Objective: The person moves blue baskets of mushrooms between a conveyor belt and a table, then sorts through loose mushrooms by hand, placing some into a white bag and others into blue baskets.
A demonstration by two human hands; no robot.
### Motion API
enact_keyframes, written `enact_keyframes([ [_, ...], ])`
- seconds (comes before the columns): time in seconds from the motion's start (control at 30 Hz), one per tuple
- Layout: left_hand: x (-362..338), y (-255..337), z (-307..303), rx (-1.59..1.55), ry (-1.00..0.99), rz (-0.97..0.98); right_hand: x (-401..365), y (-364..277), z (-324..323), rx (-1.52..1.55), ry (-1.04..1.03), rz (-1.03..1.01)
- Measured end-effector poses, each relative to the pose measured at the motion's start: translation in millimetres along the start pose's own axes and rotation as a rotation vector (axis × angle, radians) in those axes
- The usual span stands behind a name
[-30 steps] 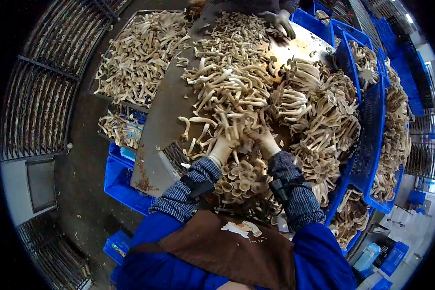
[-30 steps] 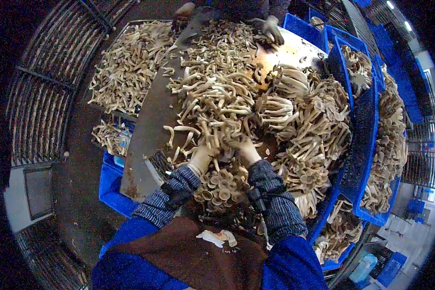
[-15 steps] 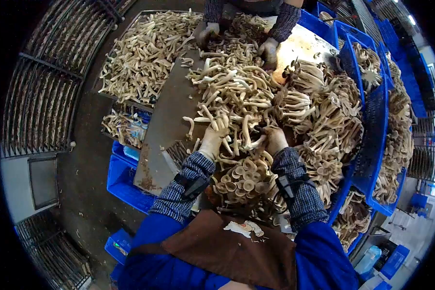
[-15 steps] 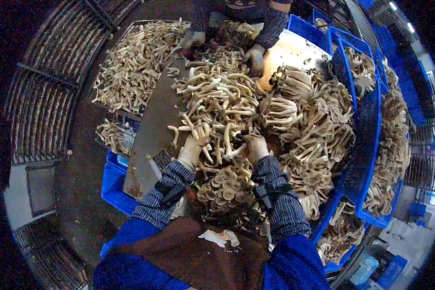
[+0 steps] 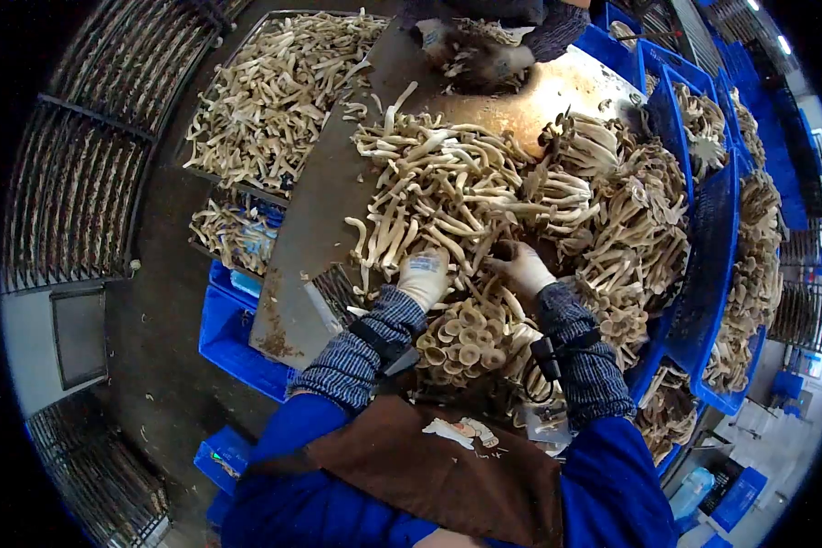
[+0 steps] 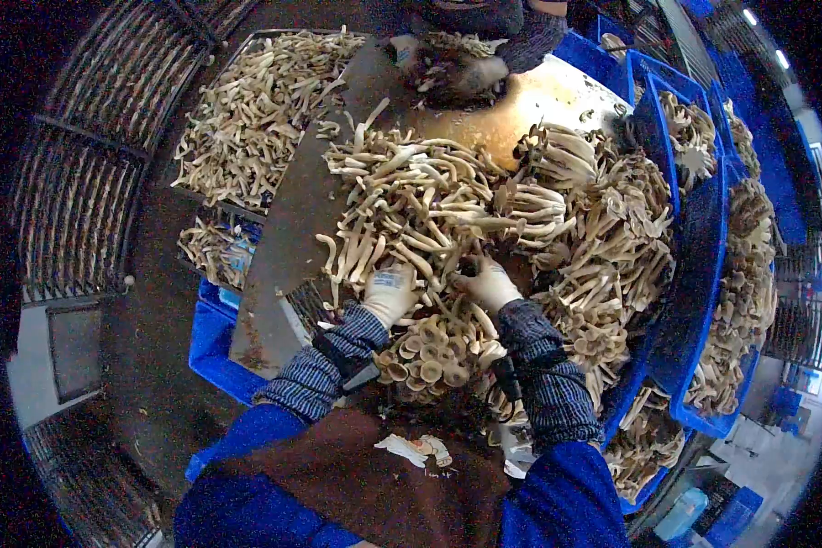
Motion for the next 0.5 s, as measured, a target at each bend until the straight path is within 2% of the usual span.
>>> enact_keyframes([
  [0.07, -9, 7, -8, -0.081, -0.049, -0.032, -2, -23, 2, -0.094, -0.011, -0.022],
  [0.13, -13, -5, -22, -0.478, 0.009, -0.215, 6, -45, 9, -0.699, 0.084, -0.203],
  [0.17, -15, -6, -29, -0.672, -0.008, -0.253, 8, -48, 8, -0.754, 0.233, -0.185],
  [0.2, -13, -28, 2, -0.825, 0.050, -0.326, 14, -42, 16, -0.746, 0.235, -0.185],
  [0.27, -18, -24, -2, -1.069, -0.068, -0.320, 21, -37, 20, -0.639, 0.245, -0.087],
  [0.3, -29, -23, -5, -1.348, -0.156, -0.424, 21, -25, 16, -0.349, 0.172, 0.123],
  [0.33, -41, -13, -17, -1.629, -0.248, -0.527, 24, -8, 25, -0.345, 0.173, 0.126],
  [0.37, -38, -14, -25, -1.778, -0.151, -0.477, 23, -4, 25, -0.261, 0.208, 0.079],
  [0.43, -29, -18, -22, -1.754, -0.072, -0.500, -1, -32, 13, -0.433, 0.237, -0.278],
  [0.47, -25, -22, -20, -1.725, 0.002, -0.526, -7, -29, 14, -0.146, 0.241, -0.257],
  [0.5, -18, -15, -19, -1.780, 0.004, -0.494, -17, -33, 16, -0.267, 0.275, -0.433],
])
Point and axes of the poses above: each hand's wrist, its own x-axis towards the middle knuckle, its own z-axis out of the palm, y = z × x, the point moved 10 cm from there along x, towards the middle knuckle, and after that the axes turned 13 degrees about y, right-handed, at the moved point
